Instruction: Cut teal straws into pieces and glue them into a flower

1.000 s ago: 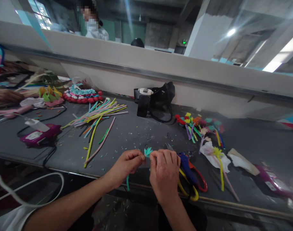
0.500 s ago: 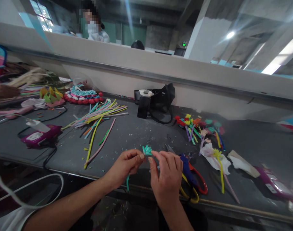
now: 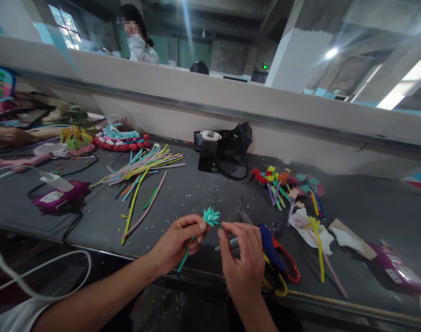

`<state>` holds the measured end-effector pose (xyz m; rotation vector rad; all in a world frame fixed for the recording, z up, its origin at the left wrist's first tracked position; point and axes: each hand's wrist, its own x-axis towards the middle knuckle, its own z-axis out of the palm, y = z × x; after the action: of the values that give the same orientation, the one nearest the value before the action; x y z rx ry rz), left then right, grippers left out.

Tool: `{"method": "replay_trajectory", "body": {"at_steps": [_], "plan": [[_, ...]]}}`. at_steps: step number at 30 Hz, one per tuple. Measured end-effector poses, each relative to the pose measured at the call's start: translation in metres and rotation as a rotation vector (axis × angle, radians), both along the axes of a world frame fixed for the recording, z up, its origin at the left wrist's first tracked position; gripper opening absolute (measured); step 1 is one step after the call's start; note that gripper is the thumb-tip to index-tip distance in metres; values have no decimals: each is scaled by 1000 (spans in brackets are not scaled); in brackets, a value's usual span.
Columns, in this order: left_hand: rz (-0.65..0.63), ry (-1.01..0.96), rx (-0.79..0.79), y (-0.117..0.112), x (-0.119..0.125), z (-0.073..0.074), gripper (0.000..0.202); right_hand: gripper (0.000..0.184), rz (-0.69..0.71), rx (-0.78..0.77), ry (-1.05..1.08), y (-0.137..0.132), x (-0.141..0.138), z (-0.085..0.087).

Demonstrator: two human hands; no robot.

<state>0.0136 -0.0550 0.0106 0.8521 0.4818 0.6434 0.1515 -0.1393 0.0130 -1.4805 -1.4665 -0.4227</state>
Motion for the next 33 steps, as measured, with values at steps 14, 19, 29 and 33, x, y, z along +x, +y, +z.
{"method": "replay_trajectory", "body": {"at_steps": [14, 19, 29, 33], "plan": [[-74, -5, -71, -1, -1, 0, 18, 14, 32, 40, -105, 1, -1, 4], [-73, 22, -62, -1, -1, 1, 19, 13, 27, 38, -141, 1, 0, 2], [-67, 38, -44, -1, 0, 1, 21, 9, 24, 21, -101, 1, -2, 6], [-72, 34, -39, -1, 0, 0, 20, 9, 38, 25, -72, 2, -1, 4]]}}
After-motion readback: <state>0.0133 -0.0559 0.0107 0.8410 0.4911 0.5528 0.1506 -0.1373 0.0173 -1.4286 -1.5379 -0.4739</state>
